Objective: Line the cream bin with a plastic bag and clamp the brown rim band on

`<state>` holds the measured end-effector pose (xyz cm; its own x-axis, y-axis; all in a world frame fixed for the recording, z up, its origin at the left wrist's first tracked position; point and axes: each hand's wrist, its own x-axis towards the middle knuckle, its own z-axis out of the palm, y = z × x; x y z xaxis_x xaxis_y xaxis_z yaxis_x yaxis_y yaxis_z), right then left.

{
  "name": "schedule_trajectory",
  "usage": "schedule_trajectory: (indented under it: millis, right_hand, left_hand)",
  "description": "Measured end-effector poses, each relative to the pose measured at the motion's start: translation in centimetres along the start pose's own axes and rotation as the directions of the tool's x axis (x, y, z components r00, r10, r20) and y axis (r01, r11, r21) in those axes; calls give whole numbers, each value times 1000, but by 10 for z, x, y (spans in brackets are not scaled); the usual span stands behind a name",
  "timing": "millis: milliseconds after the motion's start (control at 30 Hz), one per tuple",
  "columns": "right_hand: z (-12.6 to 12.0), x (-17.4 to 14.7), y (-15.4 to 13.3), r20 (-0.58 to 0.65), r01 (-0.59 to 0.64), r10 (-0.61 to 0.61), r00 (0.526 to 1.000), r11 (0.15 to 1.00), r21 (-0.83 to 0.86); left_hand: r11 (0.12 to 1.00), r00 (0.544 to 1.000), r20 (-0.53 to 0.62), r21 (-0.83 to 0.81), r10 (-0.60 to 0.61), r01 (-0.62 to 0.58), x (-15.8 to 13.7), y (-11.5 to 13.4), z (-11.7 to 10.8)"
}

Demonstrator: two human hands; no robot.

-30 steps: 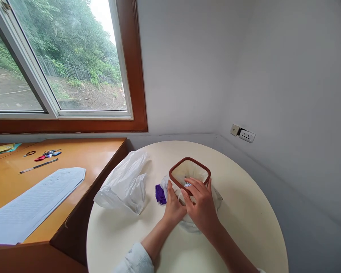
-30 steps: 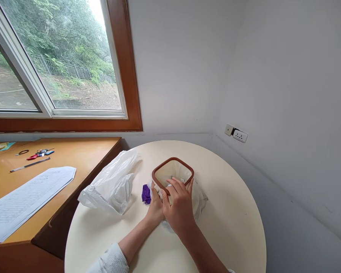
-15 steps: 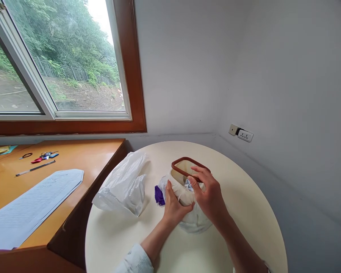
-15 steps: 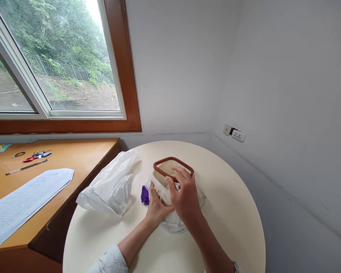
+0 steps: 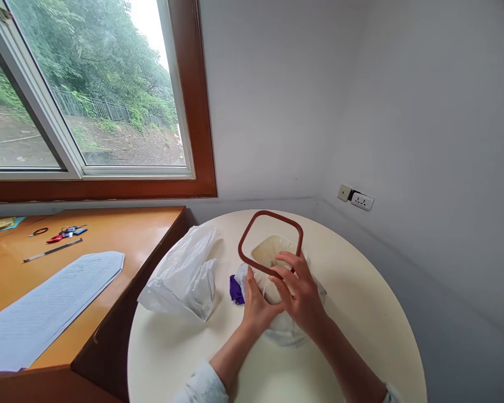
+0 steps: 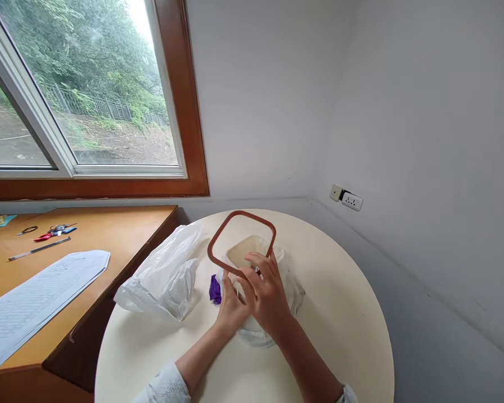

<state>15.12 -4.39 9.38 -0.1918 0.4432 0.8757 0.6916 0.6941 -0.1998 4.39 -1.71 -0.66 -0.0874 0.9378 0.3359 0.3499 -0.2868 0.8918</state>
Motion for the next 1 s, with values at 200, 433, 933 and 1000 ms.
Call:
schedule_trajectory:
  millis: [200, 433, 933, 1000]
  right_hand:
    - [-16, 5, 22, -111, -47, 45, 993, 999, -14]
    - [-25, -12, 84, -254, -263, 221, 942, 954, -143]
    - [21, -117, 206, 221, -480, 638, 738, 726, -492]
    - [22, -117, 208, 235, -485, 646, 726, 723, -491]
  left_hand:
    - [998, 999, 6, 16, 53, -53, 0, -7, 1]
    - [999, 999, 40, -17, 27, -27, 1, -1, -2]
    - [999, 997, 68, -6, -42, 43, 1, -5, 0]
    - [999, 997, 59, -24, -43, 44, 1, -5, 1]
